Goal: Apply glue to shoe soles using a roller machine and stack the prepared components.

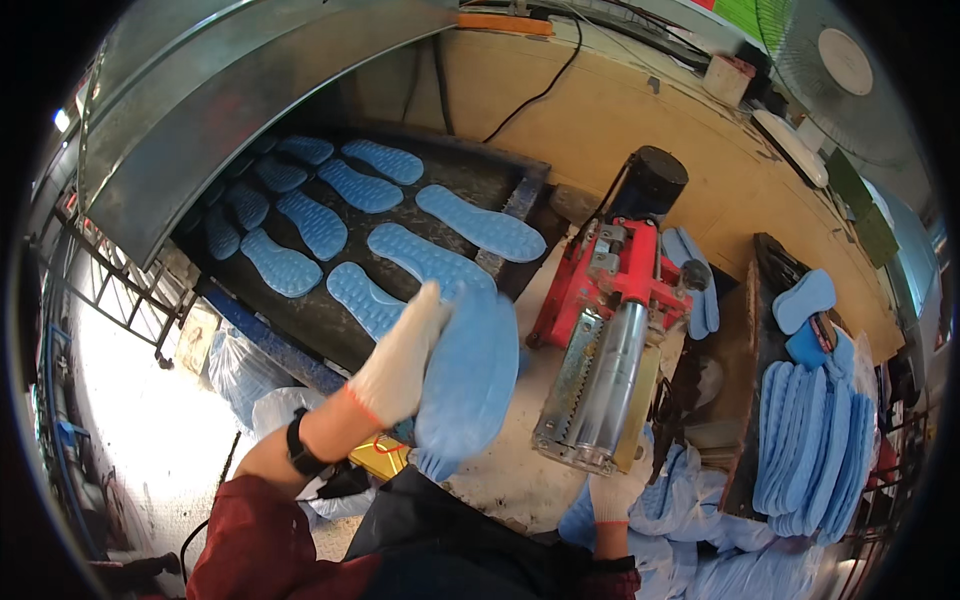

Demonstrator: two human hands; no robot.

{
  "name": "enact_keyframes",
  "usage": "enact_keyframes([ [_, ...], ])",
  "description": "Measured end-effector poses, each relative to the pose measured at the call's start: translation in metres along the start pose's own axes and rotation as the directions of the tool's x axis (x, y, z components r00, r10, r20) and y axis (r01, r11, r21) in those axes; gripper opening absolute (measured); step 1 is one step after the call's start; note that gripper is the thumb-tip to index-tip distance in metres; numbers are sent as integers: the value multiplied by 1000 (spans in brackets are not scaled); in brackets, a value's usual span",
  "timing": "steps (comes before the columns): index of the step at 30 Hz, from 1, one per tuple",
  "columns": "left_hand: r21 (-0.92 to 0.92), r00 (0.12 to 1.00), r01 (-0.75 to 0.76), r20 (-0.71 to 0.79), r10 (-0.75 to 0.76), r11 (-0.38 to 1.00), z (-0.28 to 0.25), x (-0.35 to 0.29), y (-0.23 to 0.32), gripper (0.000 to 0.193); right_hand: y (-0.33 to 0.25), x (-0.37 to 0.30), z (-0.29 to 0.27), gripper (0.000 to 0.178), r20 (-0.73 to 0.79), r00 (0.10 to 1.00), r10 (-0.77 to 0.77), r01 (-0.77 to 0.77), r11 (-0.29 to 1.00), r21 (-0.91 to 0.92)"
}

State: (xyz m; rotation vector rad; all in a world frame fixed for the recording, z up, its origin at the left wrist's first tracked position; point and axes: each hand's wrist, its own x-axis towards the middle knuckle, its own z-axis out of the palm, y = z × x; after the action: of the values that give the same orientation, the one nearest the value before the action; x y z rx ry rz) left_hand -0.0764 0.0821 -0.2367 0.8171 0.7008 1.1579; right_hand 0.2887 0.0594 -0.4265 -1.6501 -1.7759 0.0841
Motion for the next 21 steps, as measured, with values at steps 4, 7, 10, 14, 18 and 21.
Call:
enact_keyframes([
  [4,-100,934,-296,-239,266,950,-38,101,18,51,26,-9,18,35,136,926,352,-356,696,624],
  [7,-481,917,-273,-392,74,833,-78,196,33,47,39,-15,24,34,82,953,293,-292,803,519],
  [10,-421,848,-307,-528,45,854,-112,267,40,53,42,-19,20,36,50,952,301,-286,822,493],
  [14,222,728,-112,-645,232,969,-136,304,26,57,36,-20,15,40,35,965,261,-255,894,368],
  [18,-520,798,-410,-603,18,749,-150,316,26,55,29,-22,11,43,33,976,216,-218,941,258],
  [21,-421,755,-274,-651,-77,865,-146,314,38,60,26,-22,9,46,41,981,188,-193,960,206],
])
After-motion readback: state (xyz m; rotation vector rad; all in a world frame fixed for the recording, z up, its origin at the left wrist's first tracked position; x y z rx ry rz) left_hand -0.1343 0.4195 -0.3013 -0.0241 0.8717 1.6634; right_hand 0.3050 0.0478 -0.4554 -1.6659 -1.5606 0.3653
